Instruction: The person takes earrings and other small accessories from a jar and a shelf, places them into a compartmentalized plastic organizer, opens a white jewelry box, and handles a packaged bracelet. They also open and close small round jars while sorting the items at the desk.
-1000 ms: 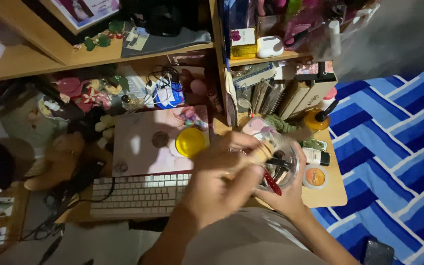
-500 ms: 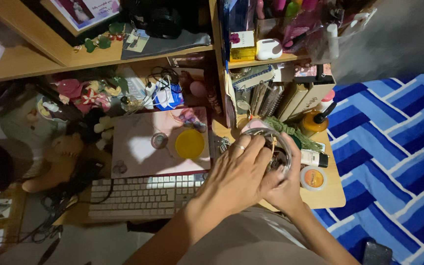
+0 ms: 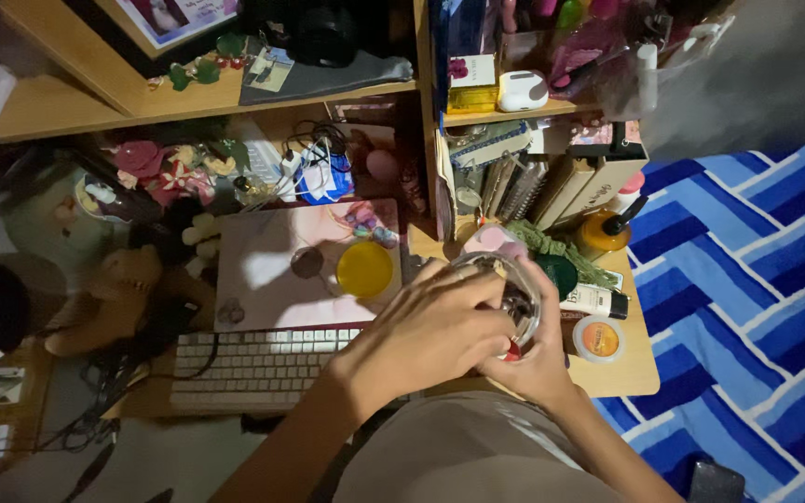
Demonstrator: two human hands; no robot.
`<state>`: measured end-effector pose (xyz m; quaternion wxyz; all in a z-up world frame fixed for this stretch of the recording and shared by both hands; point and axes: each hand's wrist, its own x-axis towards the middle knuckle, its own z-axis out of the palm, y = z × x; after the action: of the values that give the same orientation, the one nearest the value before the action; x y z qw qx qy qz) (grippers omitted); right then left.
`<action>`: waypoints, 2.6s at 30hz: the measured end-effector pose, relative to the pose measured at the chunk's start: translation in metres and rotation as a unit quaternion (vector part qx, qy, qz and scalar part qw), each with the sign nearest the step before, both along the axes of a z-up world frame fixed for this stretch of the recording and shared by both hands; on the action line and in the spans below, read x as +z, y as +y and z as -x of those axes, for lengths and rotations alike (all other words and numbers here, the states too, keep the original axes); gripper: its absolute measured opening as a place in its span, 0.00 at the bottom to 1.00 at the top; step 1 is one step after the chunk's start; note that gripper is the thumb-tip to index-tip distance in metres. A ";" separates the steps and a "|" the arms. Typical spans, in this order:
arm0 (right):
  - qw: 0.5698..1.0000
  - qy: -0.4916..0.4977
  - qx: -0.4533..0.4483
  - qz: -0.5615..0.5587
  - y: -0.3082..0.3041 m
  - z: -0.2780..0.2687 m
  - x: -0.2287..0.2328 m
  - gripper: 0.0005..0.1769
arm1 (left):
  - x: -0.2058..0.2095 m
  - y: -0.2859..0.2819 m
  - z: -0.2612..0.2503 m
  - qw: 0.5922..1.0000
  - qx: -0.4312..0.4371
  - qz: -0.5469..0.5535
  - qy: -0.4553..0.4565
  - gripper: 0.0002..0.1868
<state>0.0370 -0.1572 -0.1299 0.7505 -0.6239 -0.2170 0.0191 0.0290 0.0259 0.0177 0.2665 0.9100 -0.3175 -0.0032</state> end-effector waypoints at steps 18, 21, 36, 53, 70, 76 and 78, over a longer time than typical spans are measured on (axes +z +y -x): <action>0.995 -0.042 -0.071 0.057 0.004 -0.006 -0.005 0.68 | -0.064 0.063 -0.045 0.922 0.161 0.293 0.197 0.12; 0.995 -0.019 -0.088 0.052 0.004 -0.006 -0.002 0.67 | -0.121 0.096 -0.068 0.888 0.296 0.332 0.111 0.20; 0.993 0.084 -0.079 0.008 0.005 -0.004 -0.025 0.64 | -0.213 0.091 -0.054 0.837 0.436 0.175 0.279 0.54; 0.994 0.077 -0.077 0.003 -0.001 0.000 -0.020 0.63 | -0.101 0.035 -0.020 0.686 0.132 0.622 0.353 0.39; 0.995 0.078 -0.065 0.008 -0.004 0.004 -0.022 0.63 | -0.130 -0.019 0.004 0.780 0.183 0.574 0.172 0.39; 0.994 0.002 -0.088 0.059 -0.006 0.002 -0.026 0.59 | -0.117 -0.023 0.009 0.931 0.179 0.319 -0.012 0.40; 0.991 -0.026 -0.095 0.094 -0.006 0.001 -0.024 0.58 | -0.111 -0.022 0.008 0.948 0.169 0.267 -0.032 0.46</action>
<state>0.0361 -0.1630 -0.1536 0.6809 -0.7099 -0.1733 -0.0485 0.0212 0.0040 -0.0938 0.4856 0.8458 -0.1564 0.1560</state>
